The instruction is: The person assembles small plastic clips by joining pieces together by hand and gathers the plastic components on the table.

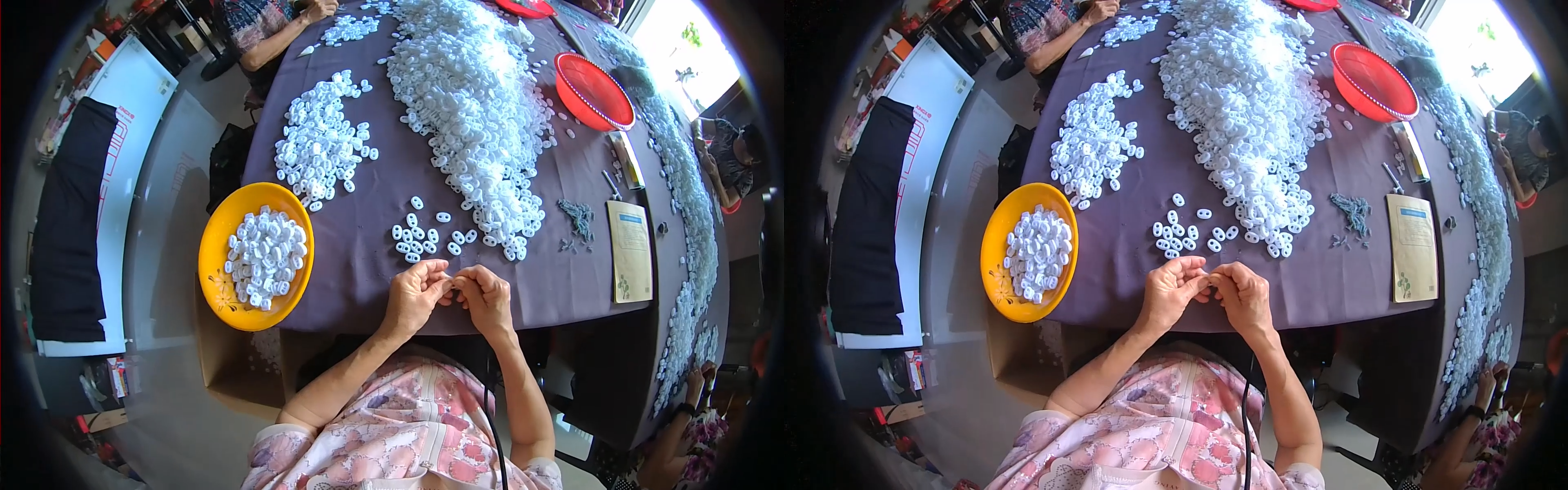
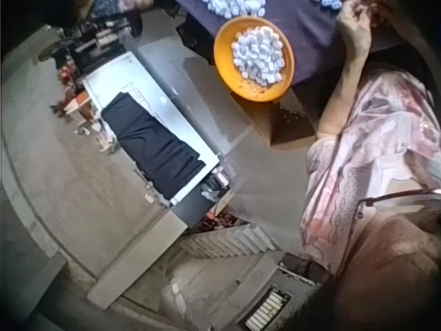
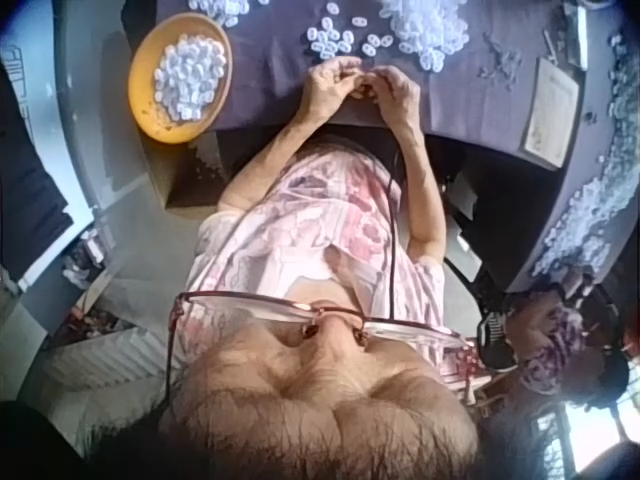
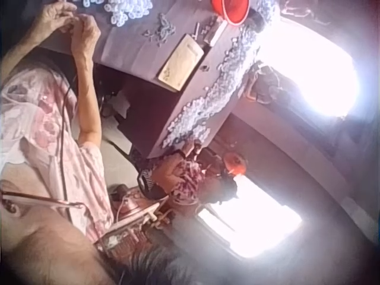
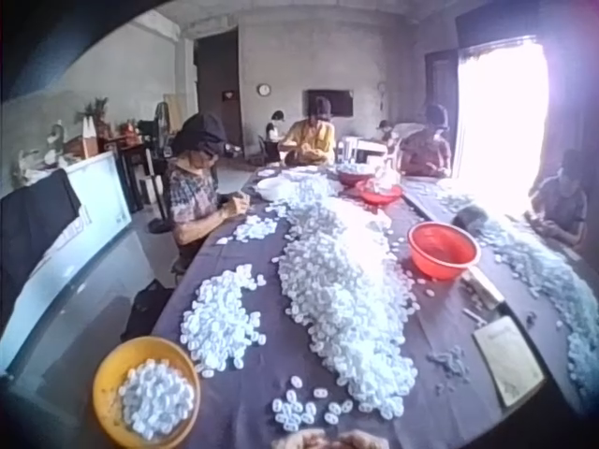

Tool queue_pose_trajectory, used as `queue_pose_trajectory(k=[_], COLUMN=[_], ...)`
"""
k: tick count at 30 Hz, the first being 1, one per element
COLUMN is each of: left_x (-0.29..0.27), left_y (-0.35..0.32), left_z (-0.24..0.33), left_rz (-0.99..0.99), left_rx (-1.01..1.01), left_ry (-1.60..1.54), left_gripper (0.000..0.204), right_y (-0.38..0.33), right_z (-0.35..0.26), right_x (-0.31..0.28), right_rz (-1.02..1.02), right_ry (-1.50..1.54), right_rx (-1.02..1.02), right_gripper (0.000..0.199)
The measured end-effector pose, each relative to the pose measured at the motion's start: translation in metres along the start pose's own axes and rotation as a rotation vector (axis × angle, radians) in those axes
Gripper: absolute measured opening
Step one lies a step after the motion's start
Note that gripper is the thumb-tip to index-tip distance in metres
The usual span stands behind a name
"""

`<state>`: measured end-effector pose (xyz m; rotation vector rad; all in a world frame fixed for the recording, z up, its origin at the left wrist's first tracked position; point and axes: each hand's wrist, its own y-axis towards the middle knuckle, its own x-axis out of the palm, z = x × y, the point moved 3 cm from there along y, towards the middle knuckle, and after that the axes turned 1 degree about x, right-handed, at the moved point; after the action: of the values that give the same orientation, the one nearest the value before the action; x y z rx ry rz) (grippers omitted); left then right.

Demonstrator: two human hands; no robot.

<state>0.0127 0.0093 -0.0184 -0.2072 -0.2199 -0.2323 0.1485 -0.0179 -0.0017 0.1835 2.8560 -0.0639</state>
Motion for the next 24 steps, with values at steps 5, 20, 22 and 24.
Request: queue_pose_trajectory(k=[5,20,22,24], left_x=[-0.003,-0.002,-0.002,-0.001], left_y=[-0.003,-0.001,-0.001,-0.002], left_z=[0.007,0.005,0.004,0.003], left_rz=[-0.115,-0.088,-0.065,-0.055], left_rx=[-0.135,-0.096,-0.102,-0.080], left_ry=[0.164,0.144,0.127,0.121], left_gripper=[0.009,0.009,0.009,0.008], right_y=[-0.001,-0.001,-0.001,-0.001], right_z=[0.002,0.003,-0.002,-0.007], right_x=[0.001,-0.001,0.000,0.001], right_rz=[0.008,-0.023,-0.013,-0.012], right_ry=[0.010,0.044,-0.004,-0.104], right_rx=[-0.022,-0.065,-0.071,-0.162], right_gripper=[0.006,0.004,0.003,0.002])
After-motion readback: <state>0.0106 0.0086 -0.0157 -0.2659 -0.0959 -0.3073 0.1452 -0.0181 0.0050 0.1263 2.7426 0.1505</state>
